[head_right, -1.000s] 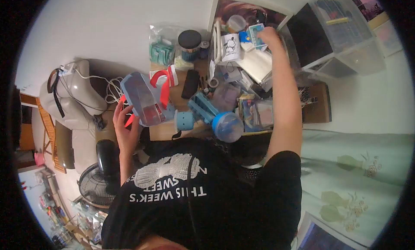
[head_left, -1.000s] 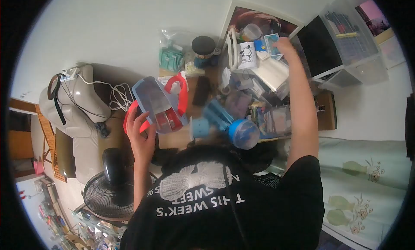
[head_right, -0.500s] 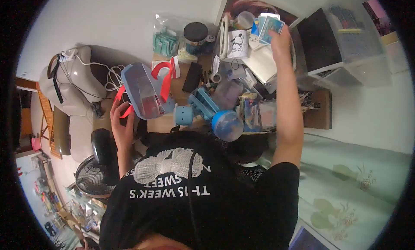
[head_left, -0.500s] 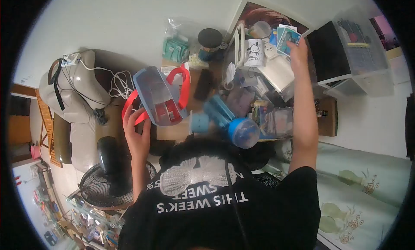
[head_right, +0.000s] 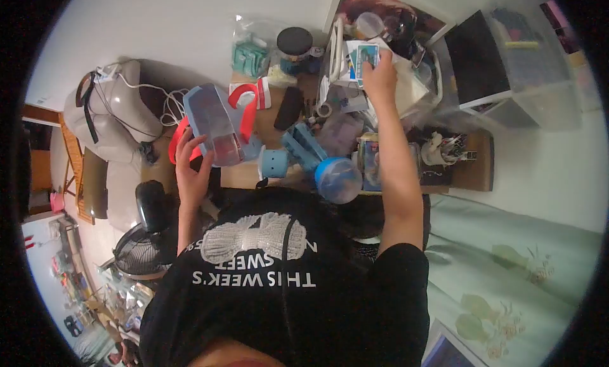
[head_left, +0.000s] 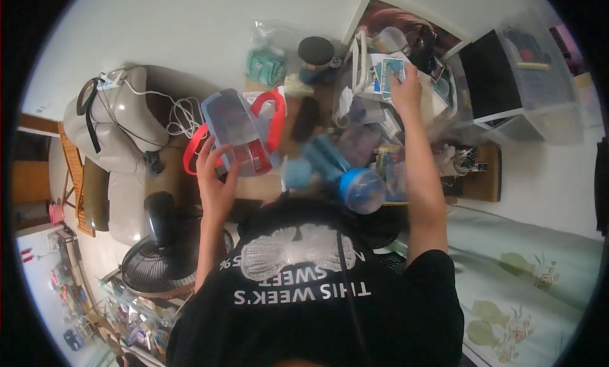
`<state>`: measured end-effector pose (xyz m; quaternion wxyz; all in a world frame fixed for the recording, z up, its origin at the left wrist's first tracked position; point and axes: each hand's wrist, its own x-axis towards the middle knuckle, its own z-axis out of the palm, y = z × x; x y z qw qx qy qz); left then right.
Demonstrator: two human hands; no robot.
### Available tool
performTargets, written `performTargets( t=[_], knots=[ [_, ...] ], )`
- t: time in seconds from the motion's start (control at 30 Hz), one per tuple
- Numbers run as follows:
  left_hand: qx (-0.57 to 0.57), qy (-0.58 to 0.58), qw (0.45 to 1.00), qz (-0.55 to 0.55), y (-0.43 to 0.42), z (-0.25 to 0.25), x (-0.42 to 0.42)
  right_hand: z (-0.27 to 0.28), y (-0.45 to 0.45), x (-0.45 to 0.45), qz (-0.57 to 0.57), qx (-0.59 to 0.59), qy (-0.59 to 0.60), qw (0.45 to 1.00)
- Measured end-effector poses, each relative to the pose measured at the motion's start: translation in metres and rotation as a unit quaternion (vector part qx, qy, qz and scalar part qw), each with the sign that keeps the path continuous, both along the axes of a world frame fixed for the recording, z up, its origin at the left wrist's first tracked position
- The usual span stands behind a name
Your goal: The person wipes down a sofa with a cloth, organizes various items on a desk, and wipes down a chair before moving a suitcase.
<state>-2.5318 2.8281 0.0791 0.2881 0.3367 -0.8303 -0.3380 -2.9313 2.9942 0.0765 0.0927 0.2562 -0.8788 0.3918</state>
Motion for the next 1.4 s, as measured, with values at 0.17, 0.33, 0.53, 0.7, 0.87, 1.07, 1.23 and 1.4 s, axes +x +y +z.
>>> performTargets(
  t=[0.17, 0.33, 0.53, 0.7, 0.87, 1.07, 1.23, 1.4],
  knots=[
    [-0.002, -0.003, 1.0, -0.001, 0.003, -0.001, 0.006, -0.013, -0.019, 0.001, -0.029, 0.135, 0.025, 0.99],
    [0.009, 0.008, 1.0, 0.002, 0.003, -0.004, 0.009, -0.021, -0.006, -0.027, 0.016, 0.059, -0.031, 0.998],
    [0.021, 0.028, 0.999, 0.019, -0.001, -0.006, 0.016, 0.035, 0.047, -0.032, 0.093, -0.247, -0.233, 0.936],
    [0.002, 0.056, 0.998, -0.012, -0.001, -0.007, 0.006, 0.059, 0.046, 0.029, 0.147, -0.404, -0.411, 0.804],
    [0.276, 0.107, 0.939, -0.174, 0.013, 0.02, -0.03, 0.02, 0.024, 0.074, 0.212, -0.453, -0.582, 0.641],
    [0.259, 0.209, 0.934, -0.133, -0.009, 0.005, -0.049, 0.036, -0.029, 0.153, 0.252, -0.342, -0.597, 0.68],
    [-0.131, -0.025, 0.988, 0.073, -0.05, -0.029, -0.011, 0.055, -0.069, 0.202, 0.341, -0.275, -0.336, 0.834],
    [0.079, -0.143, 0.985, 0.047, -0.044, -0.038, -0.01, 0.018, -0.127, 0.256, 0.394, -0.02, 0.007, 0.919]
  ],
)
